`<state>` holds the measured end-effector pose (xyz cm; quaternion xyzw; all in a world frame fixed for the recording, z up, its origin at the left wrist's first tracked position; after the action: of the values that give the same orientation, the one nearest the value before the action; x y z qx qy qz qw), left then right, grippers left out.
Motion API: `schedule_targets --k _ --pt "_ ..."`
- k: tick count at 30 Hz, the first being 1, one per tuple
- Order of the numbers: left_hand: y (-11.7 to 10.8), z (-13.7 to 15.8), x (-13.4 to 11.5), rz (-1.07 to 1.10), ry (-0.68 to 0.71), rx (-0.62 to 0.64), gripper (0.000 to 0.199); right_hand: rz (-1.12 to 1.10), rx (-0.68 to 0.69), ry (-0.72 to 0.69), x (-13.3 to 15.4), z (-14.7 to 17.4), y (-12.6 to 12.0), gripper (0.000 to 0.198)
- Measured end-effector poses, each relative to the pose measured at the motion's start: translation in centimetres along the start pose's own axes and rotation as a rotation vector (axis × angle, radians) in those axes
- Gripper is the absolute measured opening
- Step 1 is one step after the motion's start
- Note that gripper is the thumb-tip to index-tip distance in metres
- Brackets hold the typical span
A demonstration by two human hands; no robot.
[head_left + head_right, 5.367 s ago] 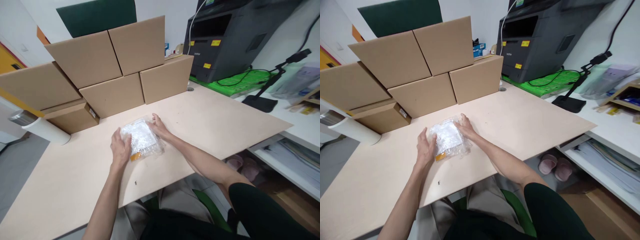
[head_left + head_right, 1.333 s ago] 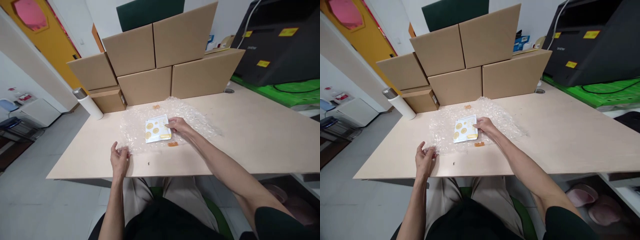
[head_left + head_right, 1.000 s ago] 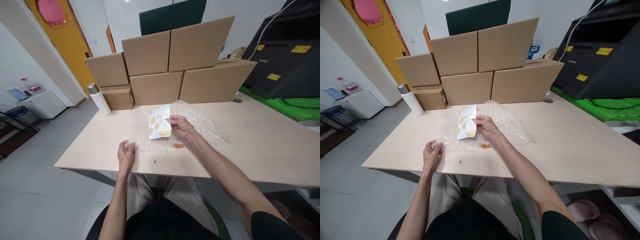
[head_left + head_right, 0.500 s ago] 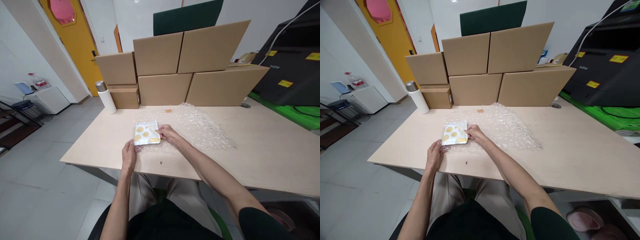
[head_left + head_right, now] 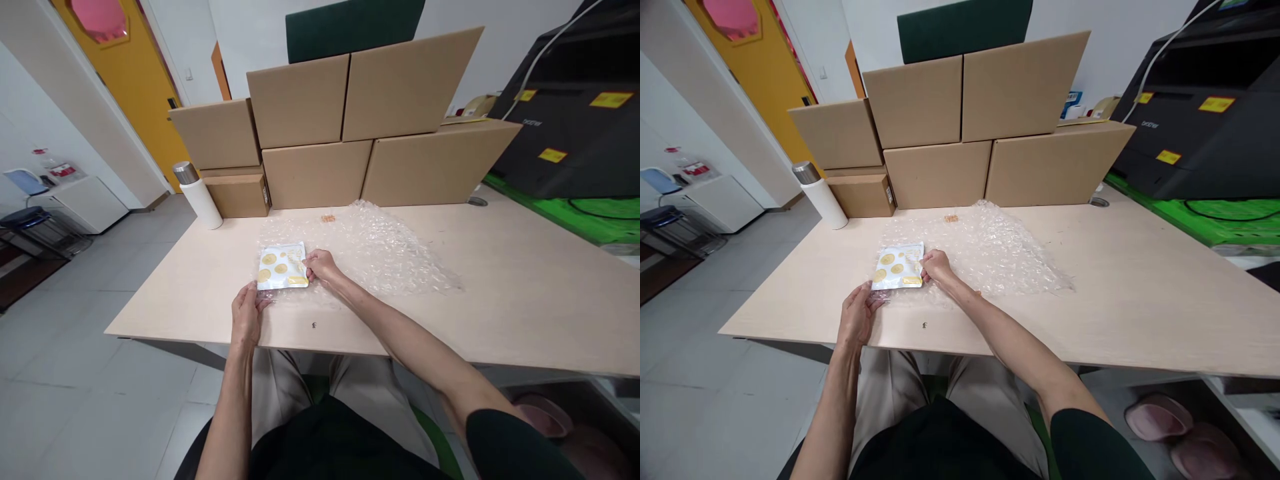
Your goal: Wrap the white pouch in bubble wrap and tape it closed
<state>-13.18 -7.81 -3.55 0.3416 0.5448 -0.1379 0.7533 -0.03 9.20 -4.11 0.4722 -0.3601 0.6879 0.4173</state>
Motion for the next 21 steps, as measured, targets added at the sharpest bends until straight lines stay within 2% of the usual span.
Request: schedule_targets --k 3,4,8,10,12,14,18,19,21 --pt "0.2 0.1 0.1 -0.038 0.075 -0.018 0.045 0.042 -0.006 -0.020 0.0 0.5 0.0 0.015" --pt "0.3 0.1 0.2 -0.060 0.106 -0.033 0.046 0.082 -0.023 -0.069 0.1 0.8 0.0 0.013" --pt "0.8 0.3 0.4 -0.101 0.193 -0.120 0.041 0.463 -0.071 -0.495 1.5 2.7 0.7 0.026" --pt "1.5 0.5 -0.1 -0.129 0.277 -0.151 0.036 0.589 -0.003 -0.602 1.6 3.3 1.3 0.031" --pt "2.7 1.0 -1.0 -0.203 0.409 -0.159 0.031 0.547 0.080 -0.591 1.6 3.3 1.5 0.031" --pt "4.4 1.8 -1.9 -0.303 0.540 -0.127 0.028 0.373 0.141 -0.511 1.7 2.8 0.8 0.027" --pt "9.2 3.2 -2.2 -0.479 0.651 0.078 0.032 -0.051 0.361 -0.183 2.2 1.7 -1.8 0.011" --pt "10.4 3.5 -1.9 -0.512 0.669 0.138 0.034 -0.124 0.381 -0.117 2.5 1.4 -2.9 0.007" --pt "12.6 4.0 -1.0 -0.596 0.747 0.253 0.036 -0.247 0.271 -0.074 3.4 0.6 -5.6 0.007"
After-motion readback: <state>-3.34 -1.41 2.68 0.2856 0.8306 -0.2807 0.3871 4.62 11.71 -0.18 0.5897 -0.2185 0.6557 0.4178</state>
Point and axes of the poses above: each hand's wrist, its own z-axis away from the middle knuckle, its own y-axis out of the palm, x = y × z, the point moved 4 cm from there along -z, towards the middle knuckle, and after that the axes turned 1 degree about -x, right-handed, at the moved point
